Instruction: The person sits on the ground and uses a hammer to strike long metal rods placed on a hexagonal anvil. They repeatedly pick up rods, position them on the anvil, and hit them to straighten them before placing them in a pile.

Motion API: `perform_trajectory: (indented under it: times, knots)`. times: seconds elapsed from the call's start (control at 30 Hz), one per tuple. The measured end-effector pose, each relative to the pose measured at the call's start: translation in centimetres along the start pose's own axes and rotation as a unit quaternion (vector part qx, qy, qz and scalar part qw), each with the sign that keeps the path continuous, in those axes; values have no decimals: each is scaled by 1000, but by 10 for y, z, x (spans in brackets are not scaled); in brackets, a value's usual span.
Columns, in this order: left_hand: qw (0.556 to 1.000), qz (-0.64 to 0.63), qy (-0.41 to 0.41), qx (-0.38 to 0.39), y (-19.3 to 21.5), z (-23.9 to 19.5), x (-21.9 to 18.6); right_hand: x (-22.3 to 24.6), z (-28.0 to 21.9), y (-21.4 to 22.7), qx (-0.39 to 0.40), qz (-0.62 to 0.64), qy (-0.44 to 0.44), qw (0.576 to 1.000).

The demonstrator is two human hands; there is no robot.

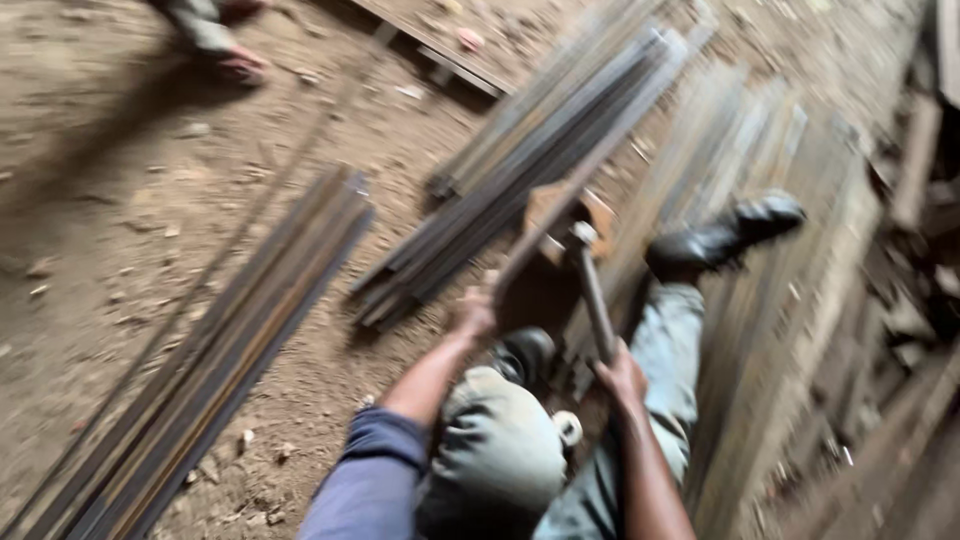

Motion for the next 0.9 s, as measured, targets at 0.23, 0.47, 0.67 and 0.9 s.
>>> perform_trajectory:
  times: [0.23,0.47,0.67,0.9]
  knots:
    - [978,152,-132,-60,-16,-33,84,4,-6,-2,9,-17,-13,1000]
    - [955,243,-169,-23,-18,48,-6,34,-22,14,9,-17,-53,998]
    - [918,345,-193,-25,-36,108,-65,47,-25,14,26,-4,-102,994]
    - [980,141,-122,71,-30,97,-27,50,-24,14,46,356,-97,928]
Point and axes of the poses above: each hand's wrist, its own z-axis towards the middle knuckle, its own y-axis out of the back of the hand, x = y × z, the point moved 2 cm from there along z, towards the middle knuckle, and after that the axes turned 9 degrees about z, right-handed, at the moved point
